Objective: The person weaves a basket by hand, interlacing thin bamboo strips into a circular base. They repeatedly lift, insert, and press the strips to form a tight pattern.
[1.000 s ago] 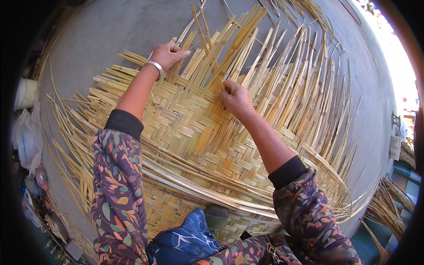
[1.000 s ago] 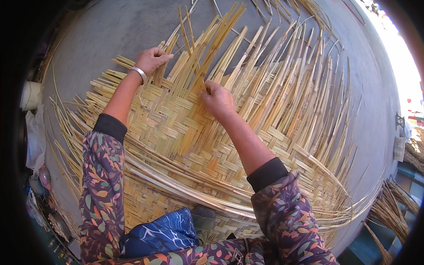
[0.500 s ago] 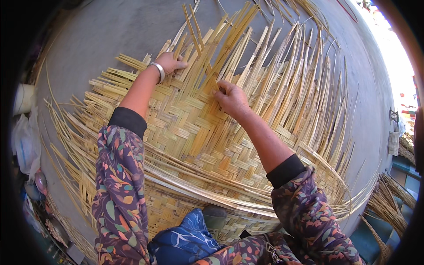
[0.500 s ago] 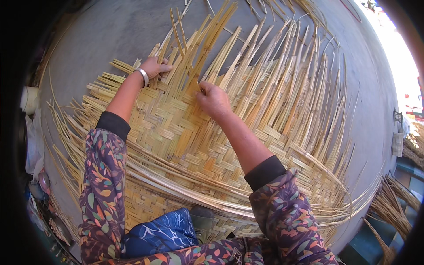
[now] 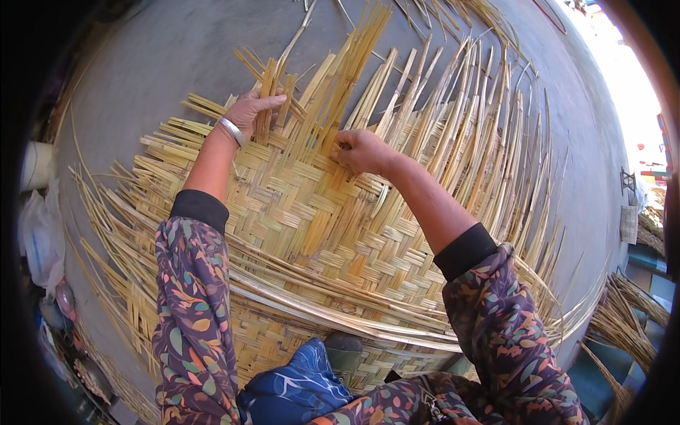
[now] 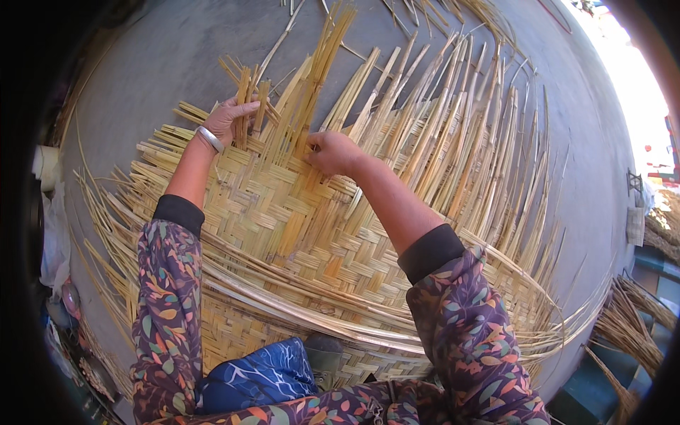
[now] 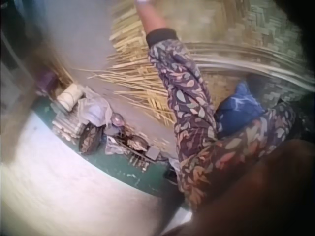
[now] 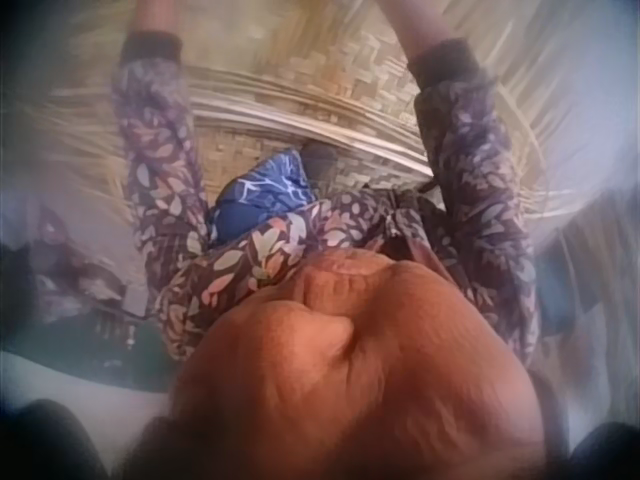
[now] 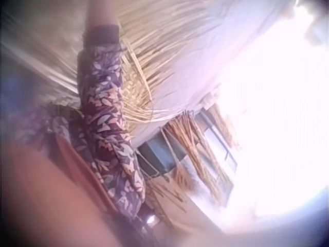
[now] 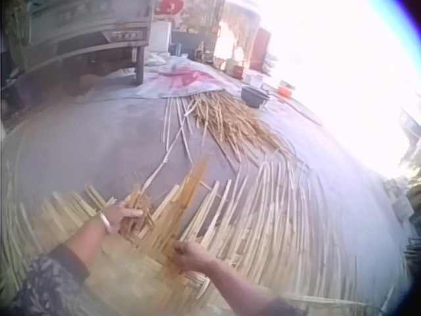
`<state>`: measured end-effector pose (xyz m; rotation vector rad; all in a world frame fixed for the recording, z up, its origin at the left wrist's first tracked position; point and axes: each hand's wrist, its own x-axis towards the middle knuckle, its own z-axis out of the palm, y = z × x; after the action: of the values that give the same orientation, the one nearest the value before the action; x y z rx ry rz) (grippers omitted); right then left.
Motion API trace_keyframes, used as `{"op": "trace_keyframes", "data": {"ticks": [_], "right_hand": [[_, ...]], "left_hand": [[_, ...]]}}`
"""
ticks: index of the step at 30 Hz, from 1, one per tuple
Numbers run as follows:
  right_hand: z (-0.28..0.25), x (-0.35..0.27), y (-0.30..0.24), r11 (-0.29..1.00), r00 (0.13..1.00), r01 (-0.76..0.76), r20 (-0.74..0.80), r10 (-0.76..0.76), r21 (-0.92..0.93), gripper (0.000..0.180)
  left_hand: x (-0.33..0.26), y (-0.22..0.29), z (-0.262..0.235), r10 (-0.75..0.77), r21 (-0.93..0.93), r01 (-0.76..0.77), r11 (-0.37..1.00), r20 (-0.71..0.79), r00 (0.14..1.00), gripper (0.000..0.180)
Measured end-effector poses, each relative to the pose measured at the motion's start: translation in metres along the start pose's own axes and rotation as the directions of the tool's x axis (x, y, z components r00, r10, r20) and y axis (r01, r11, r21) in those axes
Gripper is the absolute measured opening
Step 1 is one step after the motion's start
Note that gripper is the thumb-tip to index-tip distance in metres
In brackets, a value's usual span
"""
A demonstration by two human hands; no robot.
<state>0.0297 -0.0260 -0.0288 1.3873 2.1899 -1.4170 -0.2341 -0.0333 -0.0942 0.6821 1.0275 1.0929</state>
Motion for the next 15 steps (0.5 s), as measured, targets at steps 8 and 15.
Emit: {"op": "trace_keyframes", "data": {"ticks": [8, 15], "right_hand": [[0.001, 0.008, 0.003, 0.998, 1.000, -0.020, 0.001, 0.020, -0.067, 0.029], [0.003, 0.009, -0.003, 0.994, 0.994, -0.101, 0.032, 0.103, -0.041, 0.029]], "left_hand": [[0.001, -0.013, -0.001, 0.223, -0.540, -0.247, 0.805, -0.112, 0.968, 0.029], [0.002, -0.017, -0.012, 0.083, -0.586, -0.243, 0.773, -0.285, 0.955, 0.035]]}}
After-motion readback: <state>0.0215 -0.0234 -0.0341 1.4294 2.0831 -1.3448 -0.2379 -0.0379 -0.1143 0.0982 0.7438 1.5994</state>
